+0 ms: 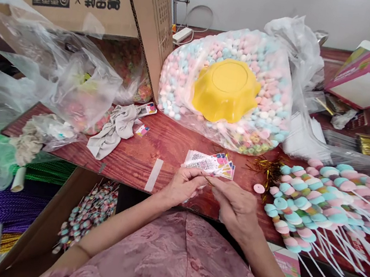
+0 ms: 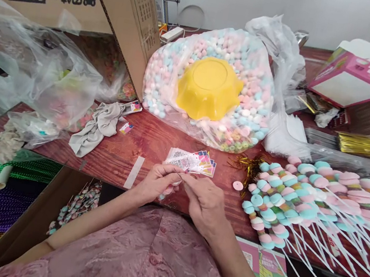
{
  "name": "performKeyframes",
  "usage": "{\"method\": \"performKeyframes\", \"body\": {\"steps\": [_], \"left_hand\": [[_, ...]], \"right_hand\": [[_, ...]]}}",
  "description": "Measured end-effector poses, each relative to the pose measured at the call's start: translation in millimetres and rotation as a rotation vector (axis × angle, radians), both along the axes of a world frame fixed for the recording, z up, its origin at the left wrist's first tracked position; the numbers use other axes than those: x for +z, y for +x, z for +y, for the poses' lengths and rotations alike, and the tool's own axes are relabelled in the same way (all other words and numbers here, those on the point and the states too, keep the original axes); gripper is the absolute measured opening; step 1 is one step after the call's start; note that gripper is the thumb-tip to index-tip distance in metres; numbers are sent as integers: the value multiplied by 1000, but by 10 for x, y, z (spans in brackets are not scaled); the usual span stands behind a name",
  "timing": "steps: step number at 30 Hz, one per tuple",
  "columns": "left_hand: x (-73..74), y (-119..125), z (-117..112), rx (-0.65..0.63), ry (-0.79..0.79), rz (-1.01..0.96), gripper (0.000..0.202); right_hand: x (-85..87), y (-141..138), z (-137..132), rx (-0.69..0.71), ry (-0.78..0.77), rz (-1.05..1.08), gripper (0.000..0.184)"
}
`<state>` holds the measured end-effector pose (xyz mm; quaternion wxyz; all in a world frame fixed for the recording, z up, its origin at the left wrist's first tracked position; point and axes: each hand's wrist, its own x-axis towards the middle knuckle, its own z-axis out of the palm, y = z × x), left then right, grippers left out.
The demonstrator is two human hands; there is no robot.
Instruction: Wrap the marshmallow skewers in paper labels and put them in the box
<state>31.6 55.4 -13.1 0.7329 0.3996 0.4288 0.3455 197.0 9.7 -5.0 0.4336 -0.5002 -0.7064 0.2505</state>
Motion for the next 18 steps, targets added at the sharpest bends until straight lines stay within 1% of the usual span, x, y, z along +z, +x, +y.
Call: {"method": "performKeyframes", "body": {"steps": [2, 4, 7, 9, 13, 16, 18], "left_hand": [[9, 20, -30, -8, 26, 6, 23], [10, 14, -59, -3, 27, -2, 24], [12, -19, -93, -38, 29, -9, 26], [10, -32, -106, -45, 53, 6, 31], [-18, -12, -102, -17, 39, 9, 39], [-36, 7, -84, -14, 27, -1, 38], [-30, 7, -72, -3, 41, -1, 38]], "right_hand": [[-28, -81, 45, 6, -17, -38, 33], [-61, -124, 78, 6, -69, -48, 34], [-88, -128, 92, 31, -146, -48, 35], [-87, -115, 91, 43, -163, -59, 36], [-77, -98, 102, 33, -136, -120, 33], [-100, -85, 96, 22, -104, -135, 33], [-134, -80, 68, -19, -70, -97, 34]]}}
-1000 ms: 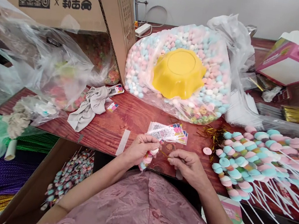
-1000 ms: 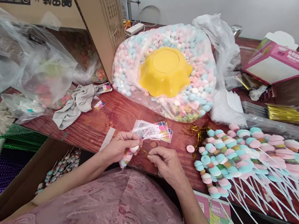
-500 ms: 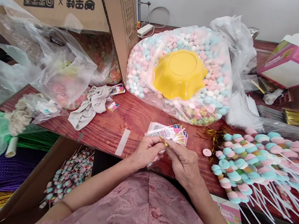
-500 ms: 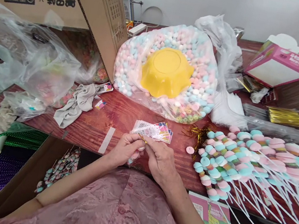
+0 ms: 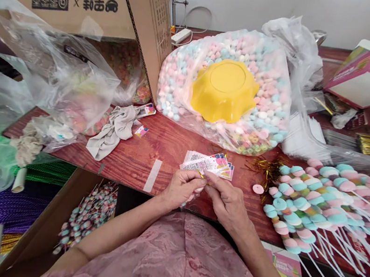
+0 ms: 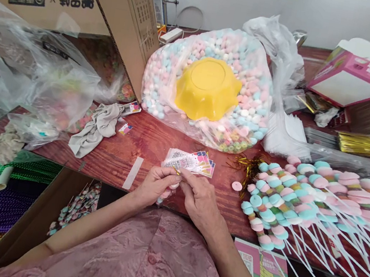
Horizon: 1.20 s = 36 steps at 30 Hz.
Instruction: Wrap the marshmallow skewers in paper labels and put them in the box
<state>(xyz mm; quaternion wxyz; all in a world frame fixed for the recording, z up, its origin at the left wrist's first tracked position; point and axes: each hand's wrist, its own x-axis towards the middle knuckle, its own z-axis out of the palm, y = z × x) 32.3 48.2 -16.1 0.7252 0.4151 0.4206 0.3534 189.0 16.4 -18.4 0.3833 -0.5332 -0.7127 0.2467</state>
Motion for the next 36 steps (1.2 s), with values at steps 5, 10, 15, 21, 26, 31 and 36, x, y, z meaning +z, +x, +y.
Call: {"method": "performKeyframes", "body": {"steps": [5, 10, 15, 21, 26, 31, 36], "left_hand": [[49, -9, 6, 26, 82, 51, 36], [134, 26, 12, 10, 380, 189, 29], [269, 5, 52, -181, 413, 142, 32], [331, -133, 143, -596, -180, 25, 30], [350, -164, 154, -851, -368, 8, 19], [368, -121, 171, -969, -341, -18, 18], [421, -83, 252, -1004, -320, -48, 24]], "right_hand": [[-81, -44, -117, -176, 4, 250, 20], [-107, -79, -102, -155, -319, 669, 18], [-87, 89, 21, 95, -652, 837, 36], [199, 295, -47, 285, -217, 207, 24], [465, 300, -151, 599, 554, -275, 28], [562, 307, -86, 724, 502, -298, 30], [612, 334, -59, 694, 533, -266, 34]]}}
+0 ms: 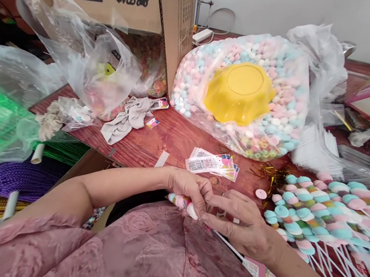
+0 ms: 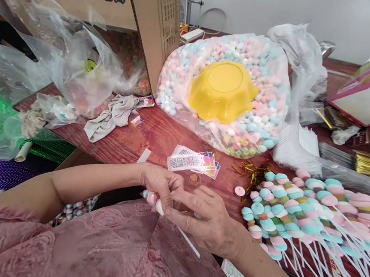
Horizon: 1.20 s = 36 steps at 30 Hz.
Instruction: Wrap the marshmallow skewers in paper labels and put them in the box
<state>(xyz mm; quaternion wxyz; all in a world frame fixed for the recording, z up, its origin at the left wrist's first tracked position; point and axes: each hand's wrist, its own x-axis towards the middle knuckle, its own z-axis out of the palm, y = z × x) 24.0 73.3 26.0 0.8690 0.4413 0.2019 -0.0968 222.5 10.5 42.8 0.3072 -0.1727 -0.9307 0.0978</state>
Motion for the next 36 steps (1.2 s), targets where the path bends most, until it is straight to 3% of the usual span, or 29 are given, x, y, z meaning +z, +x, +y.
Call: {"method": "performKeyframes", "body": {"steps": [3, 7, 12, 17, 22, 29, 32, 34, 36], "left_hand": [[38, 9, 15, -35, -16, 20, 28], [50, -13, 3, 38, 3, 72, 30], [12, -56, 0, -76, -29, 39, 30], [72, -37, 9, 63, 43, 61, 39], [31, -4, 35, -231, 6, -38, 33], [-116, 9, 85, -311, 44, -76, 25], [-4, 15, 136, -312, 229, -85, 20], [142, 18, 155, -333, 559, -53, 16], [300, 18, 133, -346, 1029, 46, 12]], "right_hand": [[-19, -36, 4, 47, -33, -18, 36], [-63, -94, 3, 113, -81, 17, 29], [13, -123, -49, 61, 85, -82, 30], [123, -138, -70, 93, 136, -135, 33], [160, -95, -67, 140, 121, -151, 37], [148, -49, -63, 227, 120, -271, 34], [115, -36, -31, 221, 72, -377, 28], [49, -37, 22, 174, -13, -403, 27], [-56, -52, 107, 80, -130, -366, 27]]}}
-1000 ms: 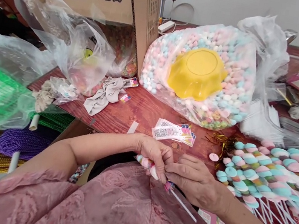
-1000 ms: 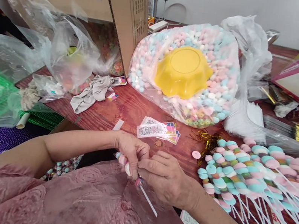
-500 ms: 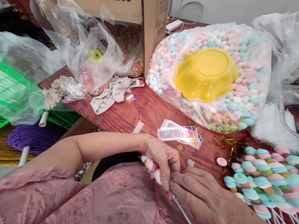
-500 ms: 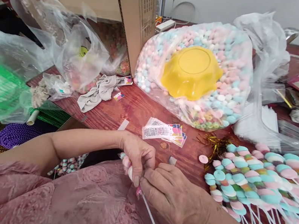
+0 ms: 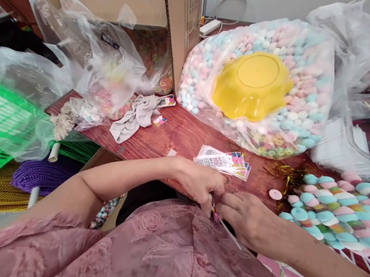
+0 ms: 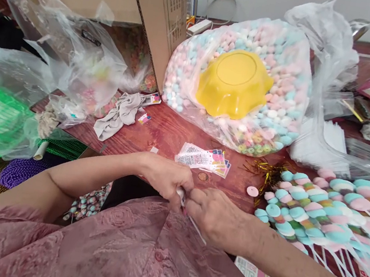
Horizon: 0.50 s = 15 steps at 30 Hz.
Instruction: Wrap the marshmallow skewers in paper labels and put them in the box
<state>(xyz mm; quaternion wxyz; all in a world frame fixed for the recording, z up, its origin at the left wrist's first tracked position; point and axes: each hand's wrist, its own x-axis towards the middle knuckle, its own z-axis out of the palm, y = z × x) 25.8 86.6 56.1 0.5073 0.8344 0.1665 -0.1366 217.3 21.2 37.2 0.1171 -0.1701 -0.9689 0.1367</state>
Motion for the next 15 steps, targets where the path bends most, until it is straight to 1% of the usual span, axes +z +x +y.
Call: {"method": "performKeyframes", "body": {"steps": [2, 3, 4, 5, 6, 7, 9, 11, 13, 15], "left_hand": [[120, 1, -70, 60, 496, 31, 9], [155, 5, -116, 102, 712, 40, 12], [172, 12, -162, 139, 893, 41, 16], [172, 22, -203, 167, 1037, 35, 20], [160, 35, -236, 187, 1141, 27, 23], [139, 50, -258, 208, 1209, 22, 24], [87, 75, -273, 286, 1262, 30, 25], [39, 76, -261, 399, 1207, 35, 26], [7, 37, -237, 508, 1066, -22, 32], [-16, -38, -207, 590, 848, -150, 44]], "right_hand": [[-118, -30, 113, -115, -80, 93, 29], [-172, -48, 176, -166, -108, 156, 30], [-218, -66, 238, -217, -129, 218, 30], [-254, -84, 298, -268, -150, 266, 30], [-282, -101, 353, -325, -174, 298, 28], [-304, -115, 402, -389, -201, 316, 26], [-344, -136, 477, -514, -234, 346, 22], [-399, -143, 521, -615, -214, 383, 20], [-468, -134, 533, -687, -161, 416, 18], [-526, -114, 513, -732, -124, 439, 17]]}}
